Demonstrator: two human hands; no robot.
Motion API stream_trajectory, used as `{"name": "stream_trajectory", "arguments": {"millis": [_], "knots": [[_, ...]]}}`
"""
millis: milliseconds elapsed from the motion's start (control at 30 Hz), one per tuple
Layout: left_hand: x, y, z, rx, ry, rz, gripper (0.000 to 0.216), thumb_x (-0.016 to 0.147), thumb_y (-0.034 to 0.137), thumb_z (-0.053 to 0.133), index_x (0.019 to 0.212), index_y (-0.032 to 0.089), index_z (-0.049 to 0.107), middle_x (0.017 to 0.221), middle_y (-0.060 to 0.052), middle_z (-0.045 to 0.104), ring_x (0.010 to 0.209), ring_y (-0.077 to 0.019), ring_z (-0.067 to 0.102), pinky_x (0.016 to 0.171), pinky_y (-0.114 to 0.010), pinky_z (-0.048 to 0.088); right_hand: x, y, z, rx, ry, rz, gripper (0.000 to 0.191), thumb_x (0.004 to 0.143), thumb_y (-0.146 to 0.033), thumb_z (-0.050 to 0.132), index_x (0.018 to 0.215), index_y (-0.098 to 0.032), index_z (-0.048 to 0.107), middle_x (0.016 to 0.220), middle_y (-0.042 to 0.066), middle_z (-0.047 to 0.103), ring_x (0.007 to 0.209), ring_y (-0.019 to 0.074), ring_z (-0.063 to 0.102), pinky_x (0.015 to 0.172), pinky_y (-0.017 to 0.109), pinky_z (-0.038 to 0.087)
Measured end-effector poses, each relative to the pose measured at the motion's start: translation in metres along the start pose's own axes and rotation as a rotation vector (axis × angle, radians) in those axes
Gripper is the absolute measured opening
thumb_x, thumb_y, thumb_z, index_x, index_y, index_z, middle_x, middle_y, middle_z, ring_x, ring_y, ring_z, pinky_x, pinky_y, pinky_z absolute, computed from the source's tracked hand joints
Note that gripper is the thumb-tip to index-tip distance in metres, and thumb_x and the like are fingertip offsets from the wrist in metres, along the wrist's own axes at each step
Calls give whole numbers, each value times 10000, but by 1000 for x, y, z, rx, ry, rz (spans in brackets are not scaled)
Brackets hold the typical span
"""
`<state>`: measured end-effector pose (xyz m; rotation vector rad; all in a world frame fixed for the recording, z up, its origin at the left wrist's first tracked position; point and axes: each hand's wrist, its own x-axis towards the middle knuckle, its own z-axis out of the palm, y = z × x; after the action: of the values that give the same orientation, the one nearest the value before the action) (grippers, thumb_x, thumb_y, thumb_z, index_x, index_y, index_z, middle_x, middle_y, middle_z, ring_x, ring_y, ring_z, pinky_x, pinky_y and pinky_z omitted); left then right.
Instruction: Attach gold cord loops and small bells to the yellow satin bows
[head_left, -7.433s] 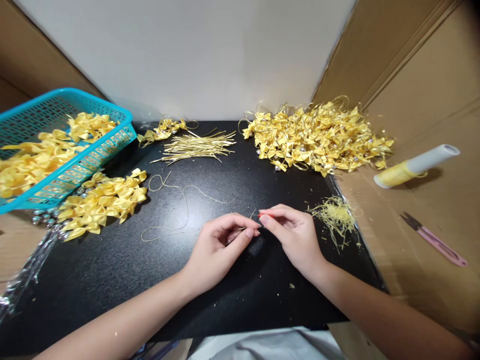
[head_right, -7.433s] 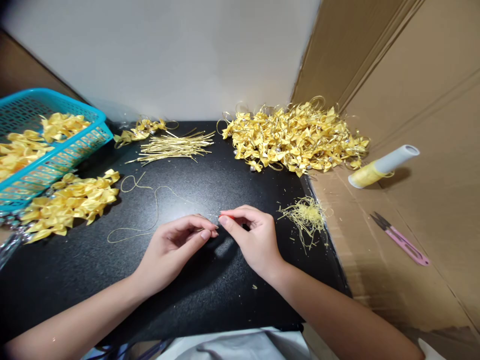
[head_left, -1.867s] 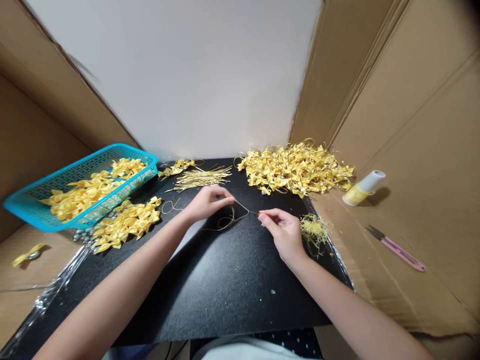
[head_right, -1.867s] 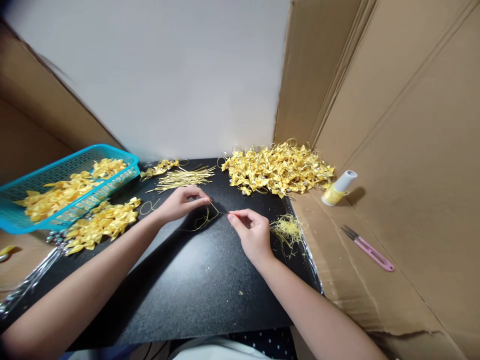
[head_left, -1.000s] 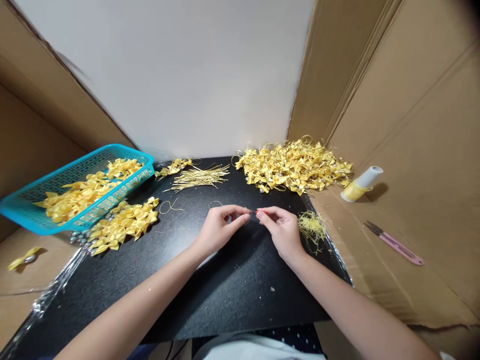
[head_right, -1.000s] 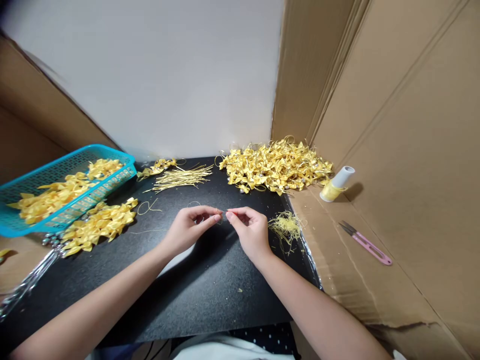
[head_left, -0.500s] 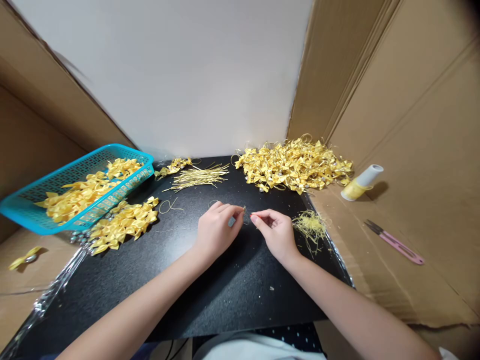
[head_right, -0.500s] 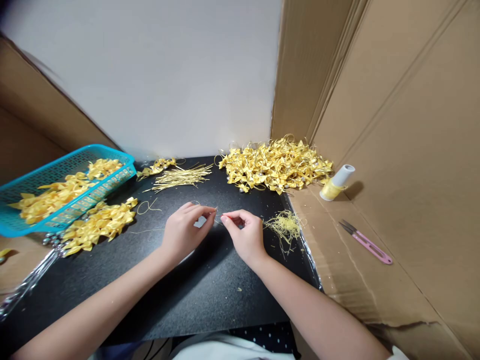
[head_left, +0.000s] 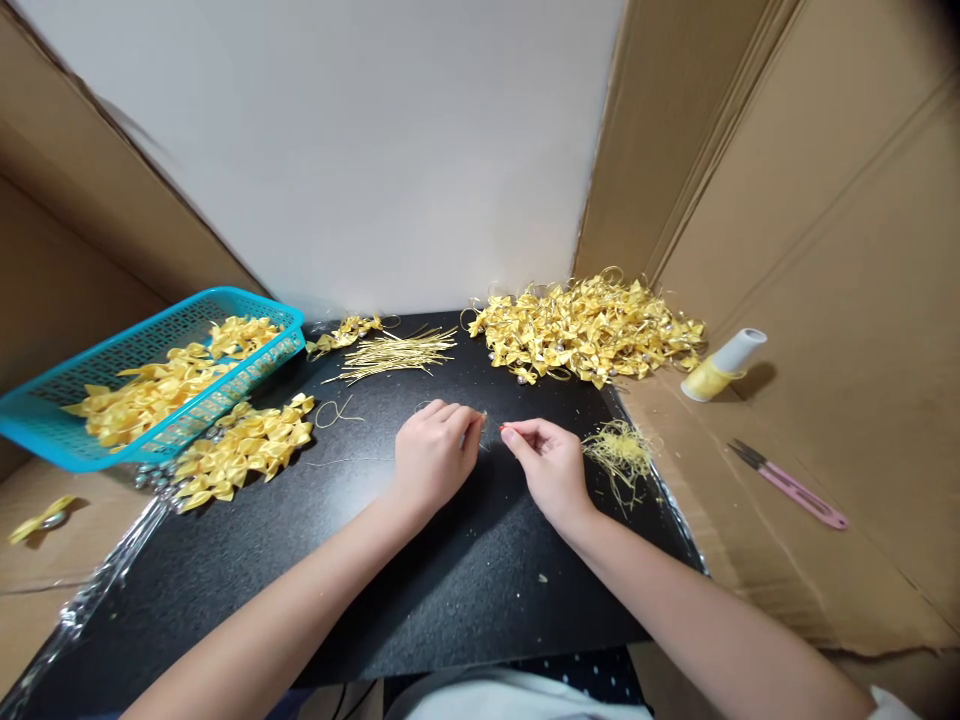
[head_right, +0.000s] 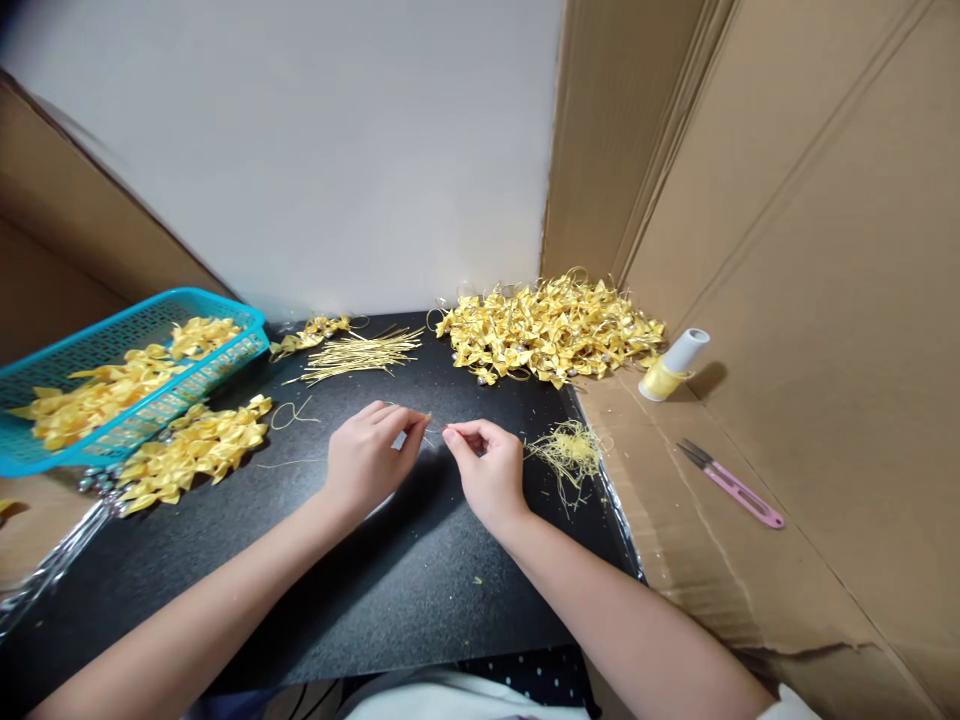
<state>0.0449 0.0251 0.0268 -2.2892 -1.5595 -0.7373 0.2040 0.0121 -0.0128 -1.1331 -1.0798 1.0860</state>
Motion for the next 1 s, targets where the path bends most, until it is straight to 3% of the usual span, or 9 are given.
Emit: {"name": "stream_trajectory", "arguments": {"millis": [100,300,533,633,733,867,1000], "knots": [[7,-16,-6,71,45,-110,289,899,262,516,641,193,626,648,-42,695,651,-188,605,562,-276,379,2,2,-1,15,28,16,176,725,-354,718,746,-181,738,717,55,738,658,175,662,630,302,531],[10,-31,-17,-1,14,-226,251,876,289,551,650,210,627,651,-23,686,657,-186,600,554,-270,373,4,-1,-5,45,3,10,169,721,-352,729,740,-185,736,726,50,734,666,166,652,639,298,528],[3,-46,-17,-202,74,-293,203,878,335,565,758,204,663,749,-29,717,741,-198,604,708,-308,456,8,-1,-12,72,45,-22,183,727,-368,740,734,-186,720,706,29,696,664,147,601,637,281,493],[2,-52,-17,-347,78,-333,202,871,335,569,746,194,639,924,-53,750,867,-208,639,777,-321,462,12,-1,-14,107,108,-29,202,716,-377,745,712,-180,699,677,19,660,643,135,567,613,269,467],[1,-57,-14,-601,15,-435,218,871,359,565,763,177,617,1046,-82,751,848,-193,650,702,-291,456,16,-1,-16,137,165,-30,218,699,-376,750,702,-170,681,657,14,633,631,127,544,593,259,446],[-2,-62,-7,-920,-56,-504,274,831,430,620,767,163,614,931,-101,763,755,-183,645,655,-270,444,21,-2,-18,173,217,-3,251,648,-379,776,710,-159,673,668,12,634,638,125,548,597,259,448],[-5,-67,-4,-1030,-39,-515,285,799,441,667,767,159,632,859,-87,745,734,-174,634,657,-264,442,25,-3,-21,179,253,10,262,636,-382,780,715,-158,669,668,5,633,619,114,536,599,258,438]]}}
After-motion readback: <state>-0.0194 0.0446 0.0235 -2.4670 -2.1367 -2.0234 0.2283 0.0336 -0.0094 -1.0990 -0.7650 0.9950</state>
